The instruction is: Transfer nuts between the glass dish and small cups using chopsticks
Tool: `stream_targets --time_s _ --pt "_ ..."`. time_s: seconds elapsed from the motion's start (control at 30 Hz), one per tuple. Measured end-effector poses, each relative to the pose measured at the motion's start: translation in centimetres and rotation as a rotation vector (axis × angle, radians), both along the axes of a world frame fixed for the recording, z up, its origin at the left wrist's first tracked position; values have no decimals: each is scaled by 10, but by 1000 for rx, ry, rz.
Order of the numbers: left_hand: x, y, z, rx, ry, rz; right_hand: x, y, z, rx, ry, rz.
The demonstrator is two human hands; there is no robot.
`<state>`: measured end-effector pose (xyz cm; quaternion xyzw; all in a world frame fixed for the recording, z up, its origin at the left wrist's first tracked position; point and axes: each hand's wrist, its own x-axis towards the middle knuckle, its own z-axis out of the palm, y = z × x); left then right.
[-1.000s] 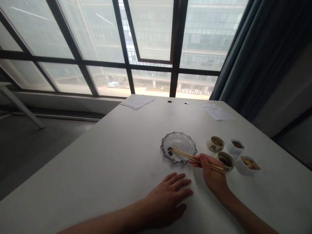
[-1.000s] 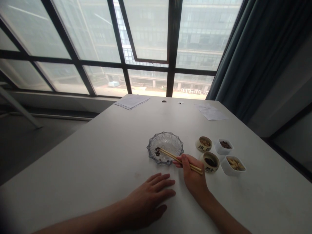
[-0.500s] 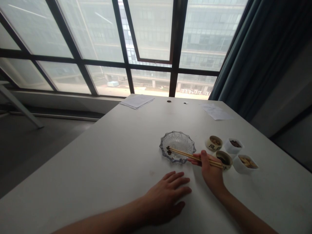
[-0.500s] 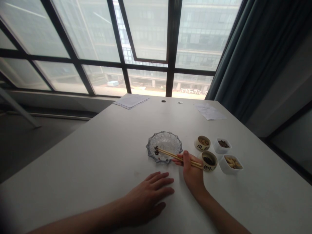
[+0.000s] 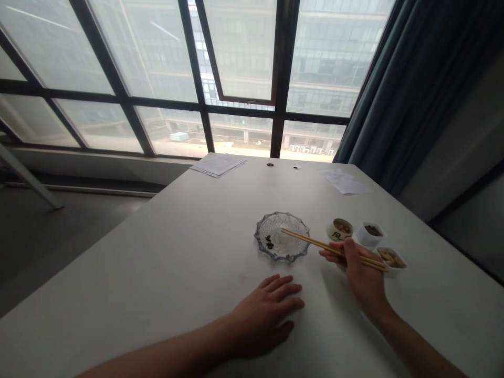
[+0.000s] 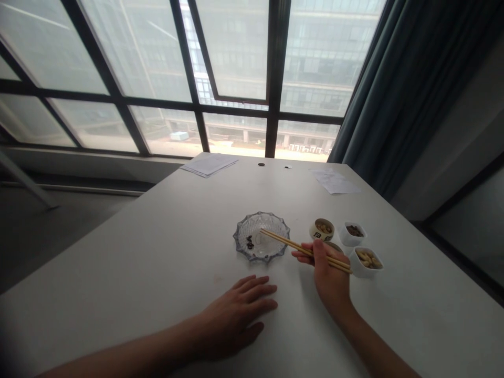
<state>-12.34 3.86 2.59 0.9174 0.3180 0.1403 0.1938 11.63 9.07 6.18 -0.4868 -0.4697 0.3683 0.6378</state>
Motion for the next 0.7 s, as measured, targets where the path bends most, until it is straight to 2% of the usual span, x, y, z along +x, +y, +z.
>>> stream_targets --time_s 0.2,0.4,0.7 --pt "2 1 4 6 28 3 -10 3 -8 -13 -164 139" --pt "0 0 2 4 17 5 -25 17 -18 -38 -221 206" --pt "-1 0 -2 10 -30 0 -33 18 -24 82 -316 118"
